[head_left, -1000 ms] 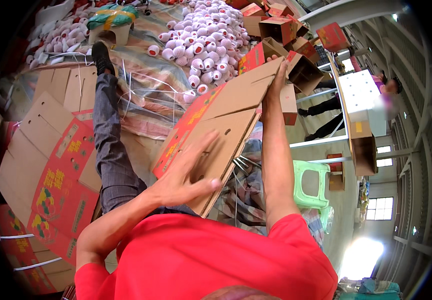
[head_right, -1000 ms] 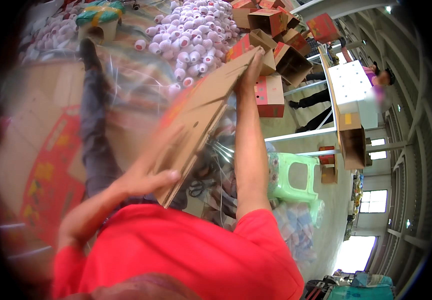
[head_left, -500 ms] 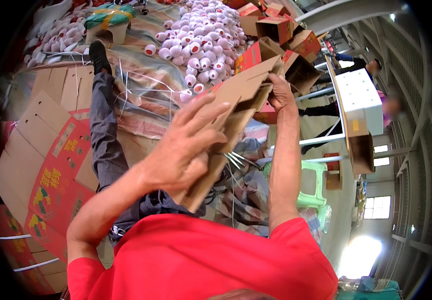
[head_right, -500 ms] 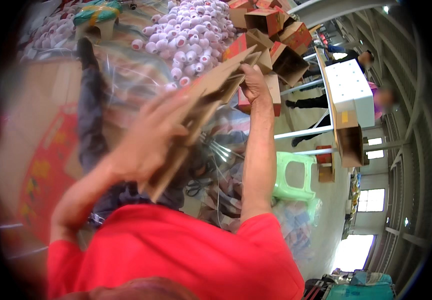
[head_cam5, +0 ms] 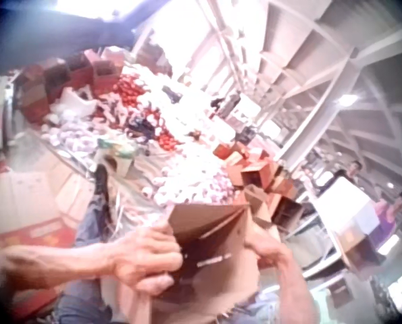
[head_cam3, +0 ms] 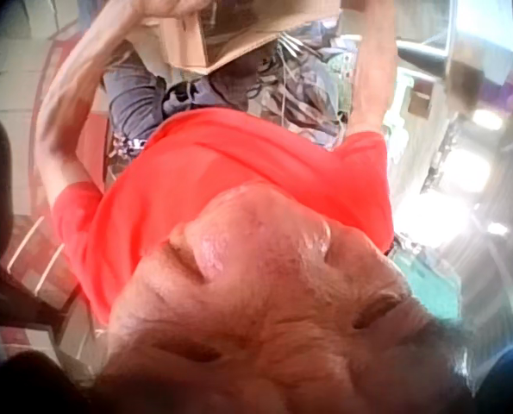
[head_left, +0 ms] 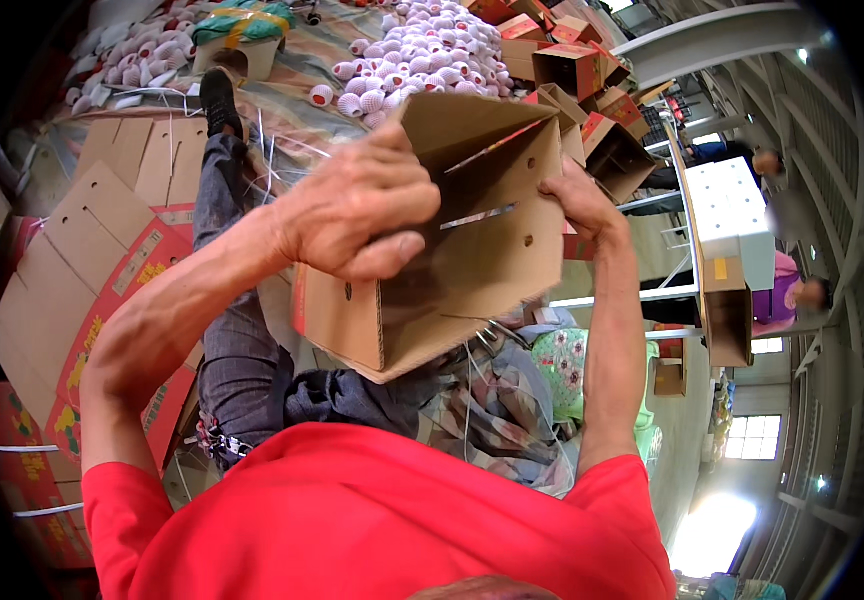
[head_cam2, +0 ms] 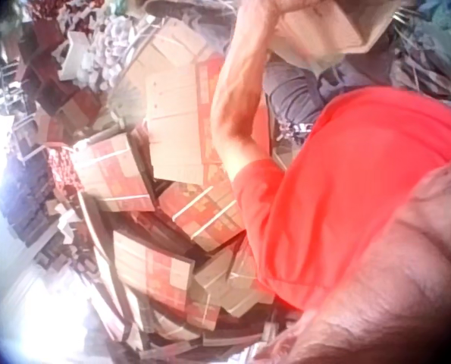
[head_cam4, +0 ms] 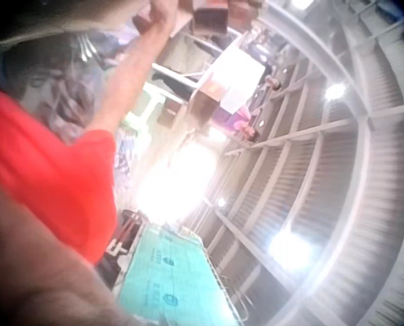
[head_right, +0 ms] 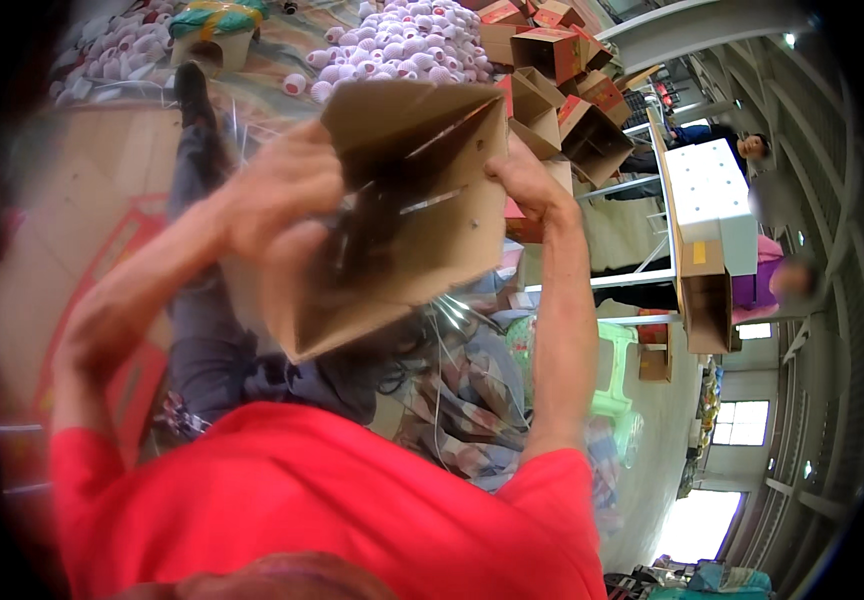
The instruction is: The person sits on the floor and repeatedly folds flat cardboard sheets into small boxes by hand. They fold the side flaps, tuck the tabs, and then place the finished boxes aside. The process is repeated multiple times with identical boxes.
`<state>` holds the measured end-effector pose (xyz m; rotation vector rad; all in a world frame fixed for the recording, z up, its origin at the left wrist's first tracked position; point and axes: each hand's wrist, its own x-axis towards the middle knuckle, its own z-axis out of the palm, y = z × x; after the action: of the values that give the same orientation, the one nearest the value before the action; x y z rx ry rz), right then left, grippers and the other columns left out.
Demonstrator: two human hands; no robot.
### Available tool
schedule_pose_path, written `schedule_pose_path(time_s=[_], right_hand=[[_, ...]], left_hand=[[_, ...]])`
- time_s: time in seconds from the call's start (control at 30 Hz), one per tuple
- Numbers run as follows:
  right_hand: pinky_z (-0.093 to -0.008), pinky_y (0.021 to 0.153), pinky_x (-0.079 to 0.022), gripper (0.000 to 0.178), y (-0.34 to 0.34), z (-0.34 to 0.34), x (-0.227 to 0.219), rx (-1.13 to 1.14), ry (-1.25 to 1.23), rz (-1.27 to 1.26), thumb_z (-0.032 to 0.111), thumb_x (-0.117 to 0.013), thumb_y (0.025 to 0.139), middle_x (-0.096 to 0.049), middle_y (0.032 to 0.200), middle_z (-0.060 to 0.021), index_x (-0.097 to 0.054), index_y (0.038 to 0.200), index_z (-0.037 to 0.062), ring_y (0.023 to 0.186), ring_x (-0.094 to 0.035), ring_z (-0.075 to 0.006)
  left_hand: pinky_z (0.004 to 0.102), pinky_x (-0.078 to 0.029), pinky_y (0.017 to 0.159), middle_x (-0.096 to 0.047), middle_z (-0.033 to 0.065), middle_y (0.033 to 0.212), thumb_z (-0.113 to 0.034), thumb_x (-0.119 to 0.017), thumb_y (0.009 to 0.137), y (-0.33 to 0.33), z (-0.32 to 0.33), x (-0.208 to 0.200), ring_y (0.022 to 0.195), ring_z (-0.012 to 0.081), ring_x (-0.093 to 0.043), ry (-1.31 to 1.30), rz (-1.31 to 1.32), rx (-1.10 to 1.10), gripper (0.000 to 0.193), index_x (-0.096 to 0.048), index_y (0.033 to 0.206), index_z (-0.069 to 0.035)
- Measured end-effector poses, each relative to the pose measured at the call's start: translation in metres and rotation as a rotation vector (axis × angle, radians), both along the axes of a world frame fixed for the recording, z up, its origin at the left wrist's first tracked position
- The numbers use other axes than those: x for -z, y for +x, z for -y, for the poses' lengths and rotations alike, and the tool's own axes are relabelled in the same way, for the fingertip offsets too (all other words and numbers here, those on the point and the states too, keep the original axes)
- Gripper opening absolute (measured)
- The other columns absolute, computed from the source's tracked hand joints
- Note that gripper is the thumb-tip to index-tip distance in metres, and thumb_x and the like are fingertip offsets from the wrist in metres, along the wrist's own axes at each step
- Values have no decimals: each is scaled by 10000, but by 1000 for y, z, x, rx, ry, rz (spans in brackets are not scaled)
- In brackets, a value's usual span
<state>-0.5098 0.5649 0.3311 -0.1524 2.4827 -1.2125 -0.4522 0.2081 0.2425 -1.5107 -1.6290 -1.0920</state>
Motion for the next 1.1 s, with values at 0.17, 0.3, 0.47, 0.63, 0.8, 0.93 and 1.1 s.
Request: schedule_pose_path(time_s=[0.17,0.3,0.47,0.63,0.8,0.93,1.1], right_hand=[[-341,1074,-502,729,11,63,-11,-205,106,19,27,-497,930,-584,1466,-104,-337,1641,39,1260,-598,-170],[-348,1154,-427,764,15,109,56,-257,94,-175,20,-496,913,-522,1510,-164,-295,1649,19,1381,-511,-209],[-457,1227,-300,619,23,138,80,-382,85,-803,65,-553,863,-419,1543,-275,-421,1460,-24,1392,-419,-375],[-484,1202,-305,222,1,148,56,-818,-25,-792,192,-591,965,-636,1391,-103,-657,1130,58,1326,-449,-357],[-542,1237,-310,272,-2,167,103,-943,78,-917,312,-621,954,-670,1154,-93,-709,1024,64,1342,-534,-345],[-546,1232,-344,193,2,172,156,-997,72,-709,221,-683,907,-663,1118,-126,-686,1006,55,1314,-558,-348],[-529,1235,-352,183,1,156,199,-854,76,-641,144,-727,894,-650,1187,-134,-661,1031,43,1279,-575,-341]], left_hand=[[465,-415,805,-570,135,684,-294,-659,918,12,34,-26,698,365,-593,-171,131,-327,271,-560,833,-57],[467,-432,832,-644,141,688,-314,-654,925,15,15,0,704,366,-639,-318,253,-275,258,-632,865,-64],[458,-458,819,-642,153,632,-302,-659,924,12,2,21,653,380,-641,-363,289,-321,288,-641,776,-55],[512,-485,849,-634,155,610,-279,-663,911,15,-4,63,640,408,-634,-477,359,-184,273,-670,780,-40],[509,-526,729,-649,207,739,-246,-676,890,20,10,61,745,425,-647,-538,456,-96,245,-670,765,-35],[487,-539,778,-690,225,835,-243,-694,850,35,19,92,862,398,-663,-655,513,-143,228,-717,769,-31],[447,-473,1109,-737,201,1107,-237,-674,829,47,16,120,1159,369,-631,-790,195,-491,322,-782,963,35]])
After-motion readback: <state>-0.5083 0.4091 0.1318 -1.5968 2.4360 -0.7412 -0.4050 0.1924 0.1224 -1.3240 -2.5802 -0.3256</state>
